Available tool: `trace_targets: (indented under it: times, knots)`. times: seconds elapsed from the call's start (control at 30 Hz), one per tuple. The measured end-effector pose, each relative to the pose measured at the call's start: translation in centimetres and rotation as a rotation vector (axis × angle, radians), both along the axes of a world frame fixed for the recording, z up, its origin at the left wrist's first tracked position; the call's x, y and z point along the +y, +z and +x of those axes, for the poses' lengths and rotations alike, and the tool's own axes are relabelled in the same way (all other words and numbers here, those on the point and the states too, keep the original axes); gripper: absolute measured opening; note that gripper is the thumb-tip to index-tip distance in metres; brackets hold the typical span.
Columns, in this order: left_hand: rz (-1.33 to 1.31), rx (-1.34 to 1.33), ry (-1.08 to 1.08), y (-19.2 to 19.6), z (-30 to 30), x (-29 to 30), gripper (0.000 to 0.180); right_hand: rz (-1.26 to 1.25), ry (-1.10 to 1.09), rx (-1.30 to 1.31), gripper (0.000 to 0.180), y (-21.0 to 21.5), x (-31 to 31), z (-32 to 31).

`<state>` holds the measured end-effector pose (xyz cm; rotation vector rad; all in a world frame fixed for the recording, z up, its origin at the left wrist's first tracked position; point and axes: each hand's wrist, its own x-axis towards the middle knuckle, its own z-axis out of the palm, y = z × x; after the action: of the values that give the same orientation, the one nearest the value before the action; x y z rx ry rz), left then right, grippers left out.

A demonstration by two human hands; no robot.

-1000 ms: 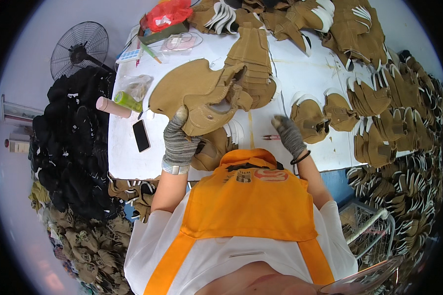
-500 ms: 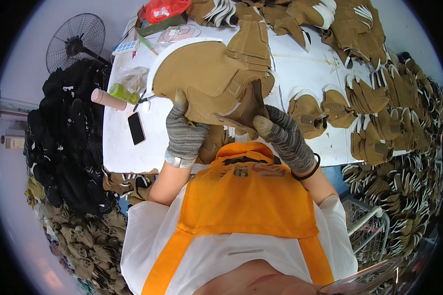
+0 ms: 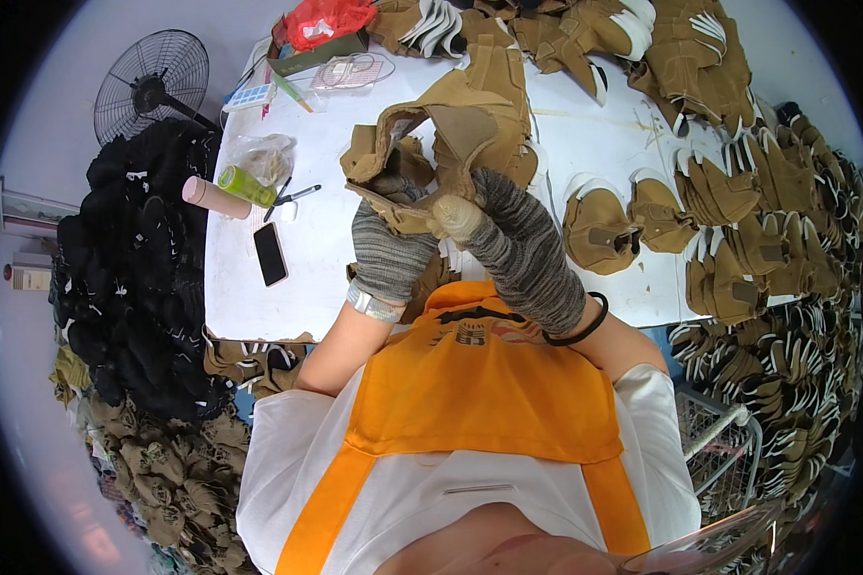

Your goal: The person picks up a tan shoe upper, uses snips to trim excess threads from the edges and stitching, and places the trimmed part into a bin.

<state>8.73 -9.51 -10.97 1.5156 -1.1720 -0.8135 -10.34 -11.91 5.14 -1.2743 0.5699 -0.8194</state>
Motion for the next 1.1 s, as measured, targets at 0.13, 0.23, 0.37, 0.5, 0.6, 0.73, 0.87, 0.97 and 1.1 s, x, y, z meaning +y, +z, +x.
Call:
trace_targets:
  times: [0.13, 0.23, 0.37, 0.5, 0.6, 0.73, 0.87, 0.97, 1.1]
  knots:
    - [-0.117, 0.716, -0.051, 5.0, -2.6, 0.0, 0.051, -0.016, 0.016, 0.006, 0.037, -0.3, -0.3, 0.2]
    - [-0.297, 1.203, -0.151, 2.5, -1.8, -0.9, 0.051, 0.009, 0.003, -0.019, 0.037, -1.8, -0.6, -0.2]
    - [-0.368, 1.655, -0.354, 8.2, -2.6, 0.2, 0.055, 0.117, 0.012, -0.082, 0.039, -4.5, -3.7, -2.1]
    - [-0.32, 1.375, -0.185, 9.5, -3.2, 1.1, 0.061, 0.222, -0.135, -0.14, 0.03, -4.6, -4.7, -2.1]
    - [-0.309, 1.163, -0.121, 9.5, -3.0, 1.4, 0.06, -0.122, -0.421, -0.026, 0.024, -4.0, -4.2, -2.2]
    - [-0.305, 0.993, -0.067, 10.7, -3.6, 1.6, 0.058, -0.573, -0.555, 0.093, 0.016, -2.7, -4.1, -2.6]
    - [-0.279, 1.014, -0.062, 11.5, -4.3, 1.8, 0.055, -0.738, -0.498, 0.208, 0.018, -2.4, -3.9, -2.6]
    - [-0.261, 1.059, -0.173, 10.8, -4.1, 2.1, 0.054, -0.679, -0.454, 0.18, 0.017, -2.8, -3.8, -2.6]
    - [-0.14, 1.341, -0.142, 10.8, -4.6, 2.0, 0.057, -0.584, -0.419, 0.153, 0.018, -3.5, -3.5, -2.7]
